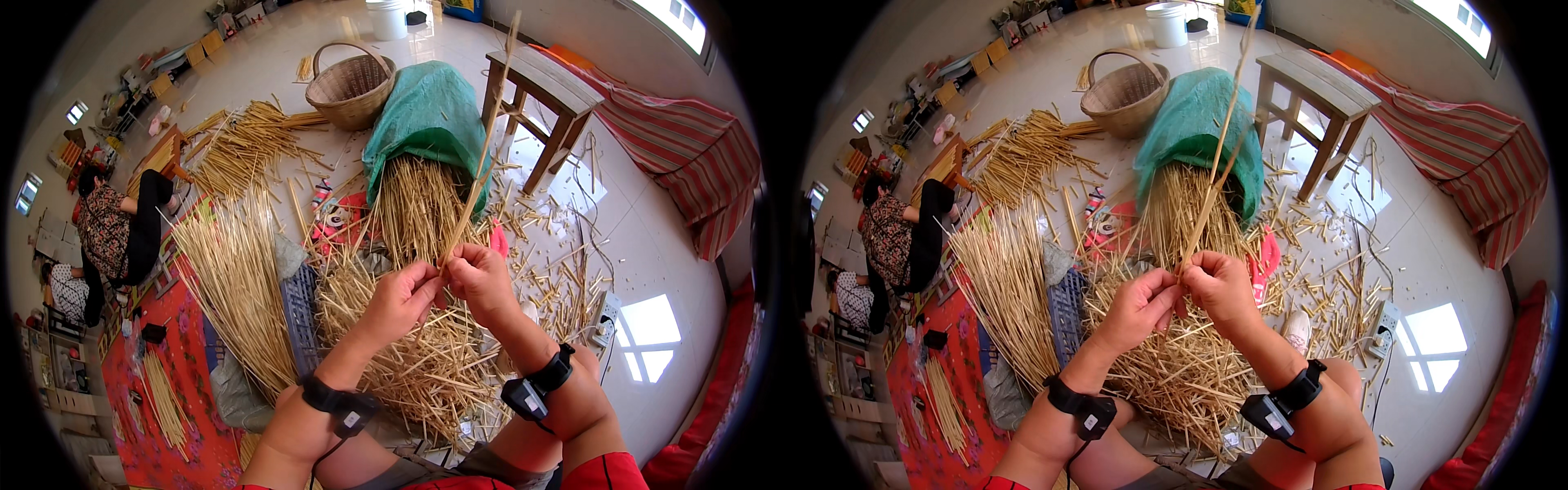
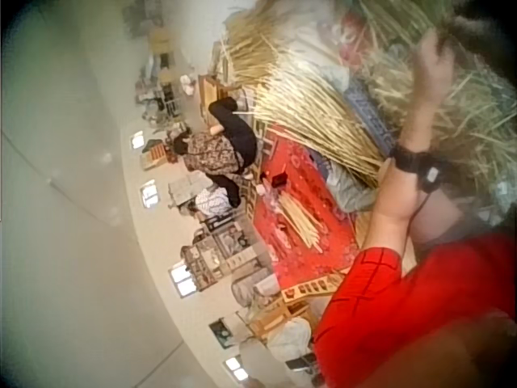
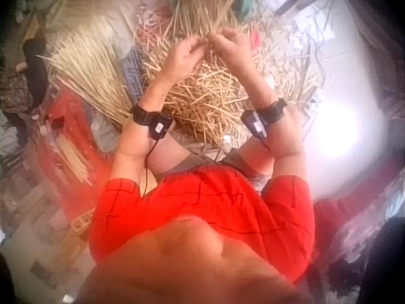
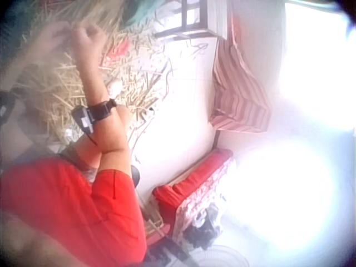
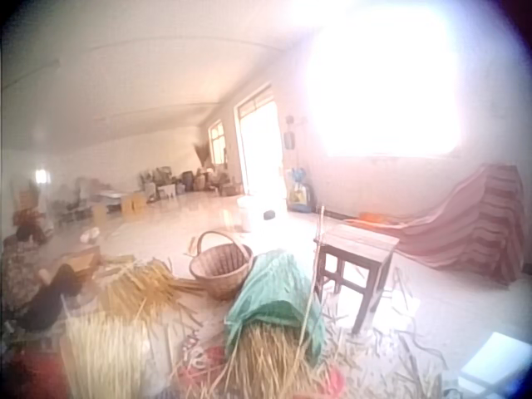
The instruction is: The person sorts and organizes thin dried stalks by hand, pulling individual pieces from a large bundle and placing them into different piles on the floor.
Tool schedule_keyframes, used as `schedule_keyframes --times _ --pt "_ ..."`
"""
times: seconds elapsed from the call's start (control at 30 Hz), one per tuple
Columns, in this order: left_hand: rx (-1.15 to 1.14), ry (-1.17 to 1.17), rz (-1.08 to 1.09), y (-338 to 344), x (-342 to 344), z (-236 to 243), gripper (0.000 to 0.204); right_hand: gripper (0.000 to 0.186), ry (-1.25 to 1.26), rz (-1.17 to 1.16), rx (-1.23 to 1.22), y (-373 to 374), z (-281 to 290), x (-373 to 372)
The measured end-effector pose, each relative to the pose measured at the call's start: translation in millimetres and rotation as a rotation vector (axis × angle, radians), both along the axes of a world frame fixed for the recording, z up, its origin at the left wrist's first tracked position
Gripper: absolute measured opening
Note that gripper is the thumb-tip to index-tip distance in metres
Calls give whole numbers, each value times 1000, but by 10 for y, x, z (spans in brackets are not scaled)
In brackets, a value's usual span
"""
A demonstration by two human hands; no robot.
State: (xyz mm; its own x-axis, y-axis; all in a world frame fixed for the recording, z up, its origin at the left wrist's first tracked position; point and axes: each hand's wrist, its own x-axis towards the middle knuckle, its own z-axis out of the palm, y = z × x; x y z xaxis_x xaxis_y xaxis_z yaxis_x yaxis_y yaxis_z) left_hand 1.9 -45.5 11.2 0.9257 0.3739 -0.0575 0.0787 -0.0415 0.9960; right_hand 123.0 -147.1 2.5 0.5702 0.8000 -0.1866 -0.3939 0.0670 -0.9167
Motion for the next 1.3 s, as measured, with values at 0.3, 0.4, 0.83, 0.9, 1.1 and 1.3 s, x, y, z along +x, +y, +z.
schedule_keyframes --times 0.3,0.4,0.83,0.9,1.1,1.3 --pt "-34 25 19 31 -7 9 14 10 -132 9 5 -16 91 -21" --pt "-49 43 -5 41 -3 -4 13 9 -193 0 -23 -21 81 -31" --pt "-158 -7 6 28 -2 -1 13 6 -112 52 10 -21 39 -16" --pt "-195 9 -23 33 -11 17 14 6 -24 81 48 -25 27 -13" --pt "-239 1 -36 42 -23 56 14 4 25 84 73 -34 71 -14" --pt "-229 12 -35 51 -27 33 15 5 -58 61 31 -34 105 -23"
